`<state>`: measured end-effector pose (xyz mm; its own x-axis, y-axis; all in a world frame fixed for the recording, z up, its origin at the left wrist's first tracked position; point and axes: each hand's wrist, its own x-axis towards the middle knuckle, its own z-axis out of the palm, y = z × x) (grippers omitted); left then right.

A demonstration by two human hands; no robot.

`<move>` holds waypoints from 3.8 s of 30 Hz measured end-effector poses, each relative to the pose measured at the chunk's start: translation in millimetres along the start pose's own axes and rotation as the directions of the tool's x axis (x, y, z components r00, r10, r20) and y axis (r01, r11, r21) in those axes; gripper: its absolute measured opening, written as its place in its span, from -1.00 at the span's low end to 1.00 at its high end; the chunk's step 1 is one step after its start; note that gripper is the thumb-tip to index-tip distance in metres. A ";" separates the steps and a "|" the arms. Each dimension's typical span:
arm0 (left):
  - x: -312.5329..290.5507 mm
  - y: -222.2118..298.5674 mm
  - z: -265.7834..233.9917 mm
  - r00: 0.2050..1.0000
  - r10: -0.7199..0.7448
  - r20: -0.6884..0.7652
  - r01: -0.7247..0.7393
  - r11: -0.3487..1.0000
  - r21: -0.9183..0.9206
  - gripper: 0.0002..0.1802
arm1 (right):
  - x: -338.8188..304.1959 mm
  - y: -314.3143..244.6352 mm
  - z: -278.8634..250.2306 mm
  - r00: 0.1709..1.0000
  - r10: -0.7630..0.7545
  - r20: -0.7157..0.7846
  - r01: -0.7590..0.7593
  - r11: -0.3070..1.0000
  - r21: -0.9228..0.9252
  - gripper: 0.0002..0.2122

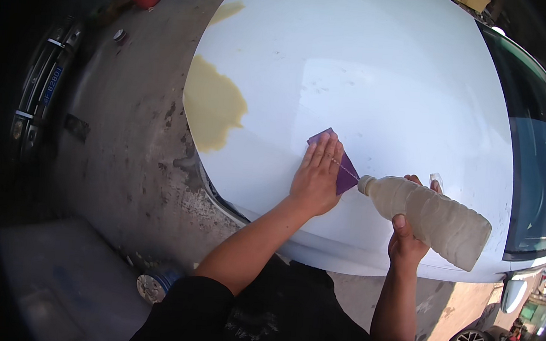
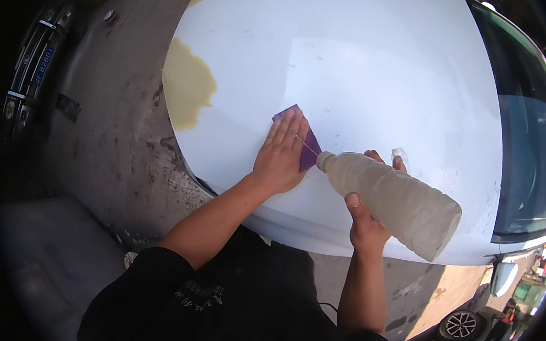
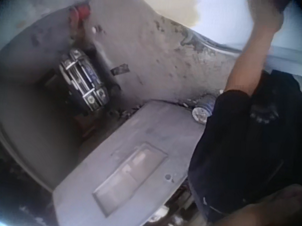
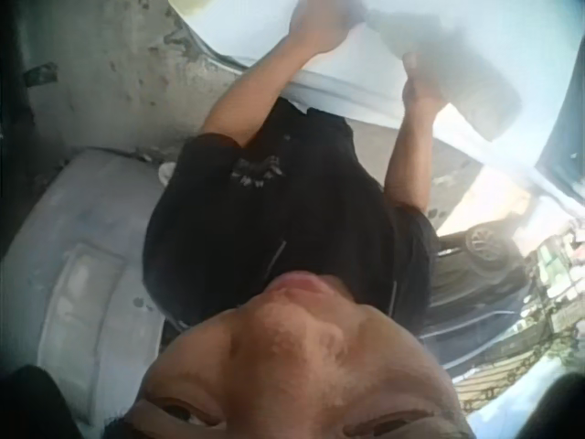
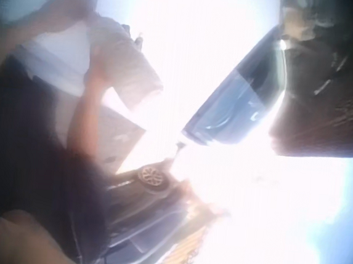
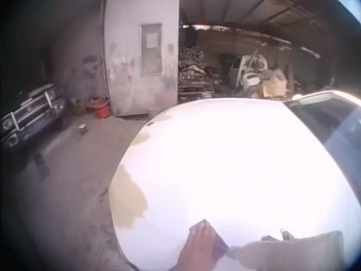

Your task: The person sands the hood of a white car using a purple sanding block and pours liquid from a plastic bottle onto the surface to aid the process. The person moves around the hood, applying the sanding block to various areas while intermittently adding liquid.

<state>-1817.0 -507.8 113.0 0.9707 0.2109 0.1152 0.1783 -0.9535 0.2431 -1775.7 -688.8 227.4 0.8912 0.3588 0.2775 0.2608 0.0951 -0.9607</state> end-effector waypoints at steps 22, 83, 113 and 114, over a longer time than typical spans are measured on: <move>-21.6 18.7 4.5 0.991 -0.090 -0.102 0.083 0.994 -0.065 -0.08 | -12.5 -1.7 -25.9 0.997 0.056 0.046 -0.055 0.998 -0.014 -0.06; 25.6 -90.5 -76.1 0.985 -0.130 -0.115 0.119 0.988 -0.098 -0.04 | -41.1 -8.5 5.3 0.982 -0.062 -0.177 0.076 0.994 0.075 0.05; 104.5 -197.9 -107.4 0.947 -0.293 -0.133 0.294 0.956 -0.010 -0.04 | -46.6 -12.9 20.3 0.960 -0.139 -0.244 0.131 0.990 -0.050 0.04; 133.0 -200.4 -118.9 0.922 -0.354 -0.155 0.353 0.935 -0.036 -0.04 | -45.2 -11.7 25.1 0.960 -0.133 -0.246 0.129 0.991 -0.031 0.04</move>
<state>-1742.8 -263.0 194.1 0.8070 0.5657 0.1695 0.5036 -0.8091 0.3029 -1828.4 -682.8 225.9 0.9124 0.1033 0.3961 0.3851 0.1117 -0.9161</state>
